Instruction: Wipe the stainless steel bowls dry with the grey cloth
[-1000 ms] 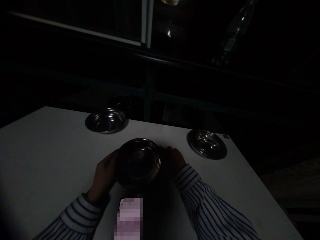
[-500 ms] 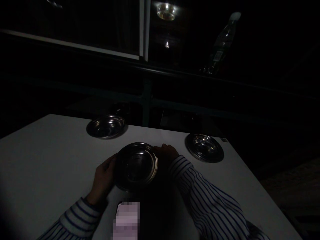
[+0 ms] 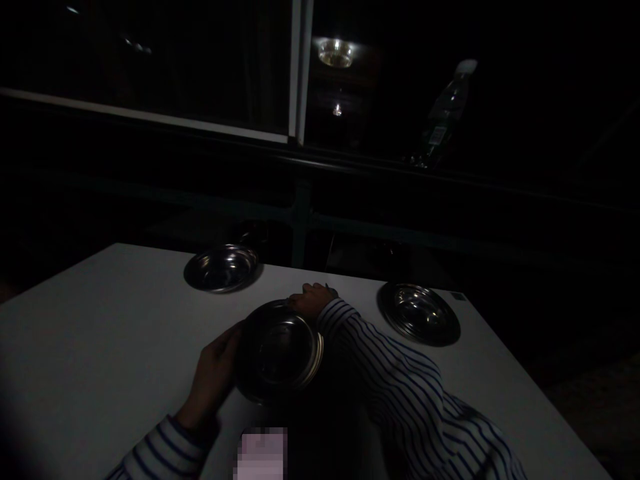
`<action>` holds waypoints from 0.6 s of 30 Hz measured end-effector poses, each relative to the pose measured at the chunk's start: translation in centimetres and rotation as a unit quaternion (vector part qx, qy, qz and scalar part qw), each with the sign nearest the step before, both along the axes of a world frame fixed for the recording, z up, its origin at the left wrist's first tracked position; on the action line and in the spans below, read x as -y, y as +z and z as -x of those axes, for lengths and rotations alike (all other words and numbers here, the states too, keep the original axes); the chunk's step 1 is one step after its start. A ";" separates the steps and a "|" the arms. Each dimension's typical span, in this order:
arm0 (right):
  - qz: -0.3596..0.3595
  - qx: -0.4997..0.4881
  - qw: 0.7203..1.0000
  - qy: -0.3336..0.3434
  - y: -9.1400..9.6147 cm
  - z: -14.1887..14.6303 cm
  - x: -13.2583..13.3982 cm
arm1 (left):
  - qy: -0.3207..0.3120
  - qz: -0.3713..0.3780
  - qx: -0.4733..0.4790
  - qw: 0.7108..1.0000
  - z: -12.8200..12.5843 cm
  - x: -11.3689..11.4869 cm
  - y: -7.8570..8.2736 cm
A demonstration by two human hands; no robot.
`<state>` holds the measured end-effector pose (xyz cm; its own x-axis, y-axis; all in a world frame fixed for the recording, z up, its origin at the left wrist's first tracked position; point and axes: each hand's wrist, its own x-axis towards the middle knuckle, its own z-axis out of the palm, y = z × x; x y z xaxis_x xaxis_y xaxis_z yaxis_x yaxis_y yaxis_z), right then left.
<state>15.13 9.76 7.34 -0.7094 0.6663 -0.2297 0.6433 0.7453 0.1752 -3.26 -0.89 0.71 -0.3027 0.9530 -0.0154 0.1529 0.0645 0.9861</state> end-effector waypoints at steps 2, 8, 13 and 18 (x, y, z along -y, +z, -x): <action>-0.003 0.001 1.000 0.008 0.1 0.2 -0.1 | 0.008 0.000 0.000 1.000 -0.1 0.0 0.1; 0.010 0.015 1.000 -0.009 0.1 -2.7 1.1 | 0.030 0.013 -0.008 0.999 -0.3 0.1 0.3; 0.022 0.020 0.999 -0.015 -0.2 -4.2 1.4 | 0.028 0.021 -0.011 0.999 -0.2 0.2 0.2; 0.014 0.033 0.999 0.005 0.2 -2.2 0.3 | -0.002 0.019 0.020 1.000 0.0 0.0 0.1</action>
<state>17.30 9.42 7.57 -0.6981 0.6527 -0.2943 0.6241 0.7562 0.1967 -3.26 -0.91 0.77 -0.2979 0.9524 -0.0640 0.1131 0.1018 0.9884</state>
